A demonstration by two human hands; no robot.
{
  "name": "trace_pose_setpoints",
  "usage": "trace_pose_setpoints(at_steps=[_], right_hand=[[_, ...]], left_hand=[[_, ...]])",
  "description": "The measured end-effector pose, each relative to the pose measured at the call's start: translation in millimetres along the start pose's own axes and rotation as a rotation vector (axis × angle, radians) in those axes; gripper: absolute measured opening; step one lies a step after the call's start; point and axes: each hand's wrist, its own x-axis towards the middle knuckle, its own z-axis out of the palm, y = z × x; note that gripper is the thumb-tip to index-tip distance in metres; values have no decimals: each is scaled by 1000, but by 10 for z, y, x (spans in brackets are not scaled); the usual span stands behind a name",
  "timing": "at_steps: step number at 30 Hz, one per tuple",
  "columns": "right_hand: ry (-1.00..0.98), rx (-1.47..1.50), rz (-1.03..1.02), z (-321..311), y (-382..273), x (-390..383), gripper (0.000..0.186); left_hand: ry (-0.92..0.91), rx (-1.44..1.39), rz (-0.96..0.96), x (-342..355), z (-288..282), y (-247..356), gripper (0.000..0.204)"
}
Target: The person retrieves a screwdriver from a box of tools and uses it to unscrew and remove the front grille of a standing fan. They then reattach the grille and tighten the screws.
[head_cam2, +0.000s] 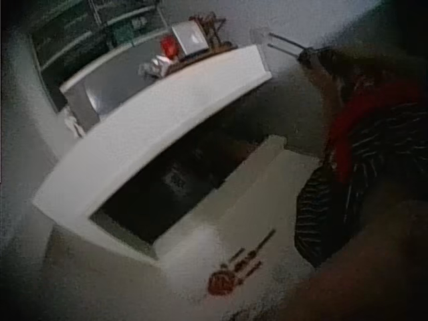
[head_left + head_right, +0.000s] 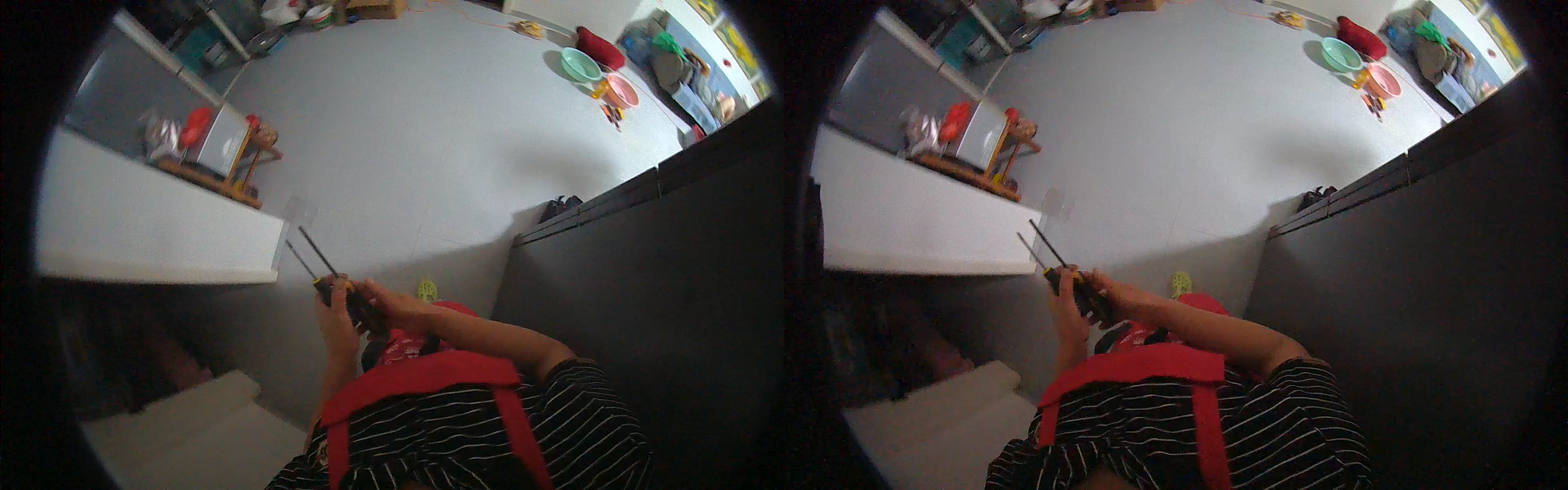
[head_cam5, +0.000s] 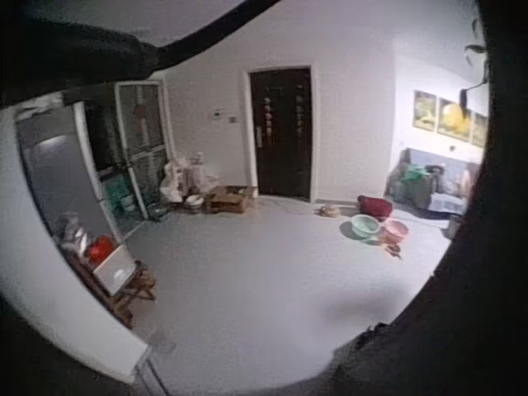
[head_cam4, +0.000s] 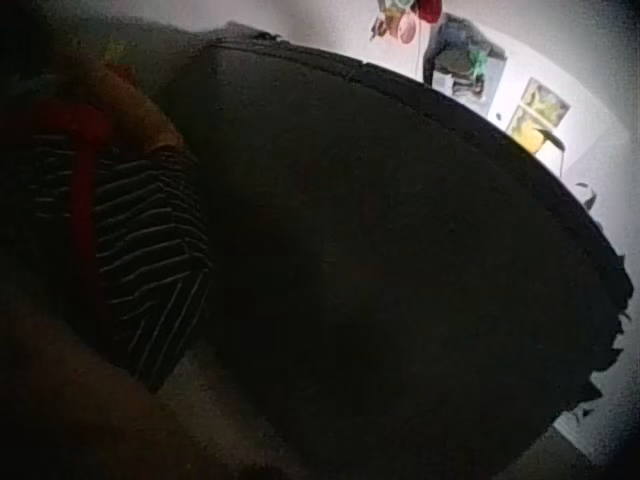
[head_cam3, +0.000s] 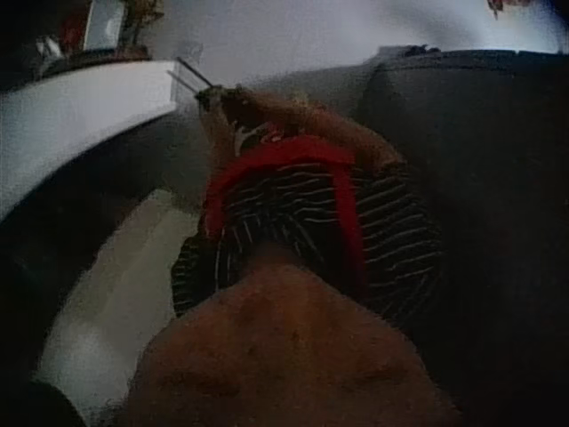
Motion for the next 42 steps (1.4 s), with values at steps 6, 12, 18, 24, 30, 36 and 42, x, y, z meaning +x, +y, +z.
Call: trace_pose_setpoints(at_steps=[6, 12, 18, 24, 30, 36, 42], right_hand=[[126, -28, -74, -1315, -893, -27, 44], [635, -77, -205, -3110, -2132, -177, 27], [1000, 194, -500, -4035, -2971, -767, 22], [1201, 374, -906, -4535, -3527, -1238, 28], [1314, 396, -1039, -5763, -4432, -1815, 29], [939, 242, -1032, -7023, -5457, -2472, 31], [945, 306, -925, -7917, -6297, -3263, 34]], left_hand=[[-327, 318, 185, 1050, 1189, -336, 20], [-554, 394, 18, 2966, 2447, -266, 14], [-1002, 358, -396, 4067, 4785, -580, 25], [-1645, 422, -564, 3722, 7187, -543, 26], [-1710, 252, -768, 3194, 8748, -1159, 27], [-1594, 358, -657, 3413, 10133, -1181, 29], [-1482, 495, -313, 3873, 11508, -1140, 33]])
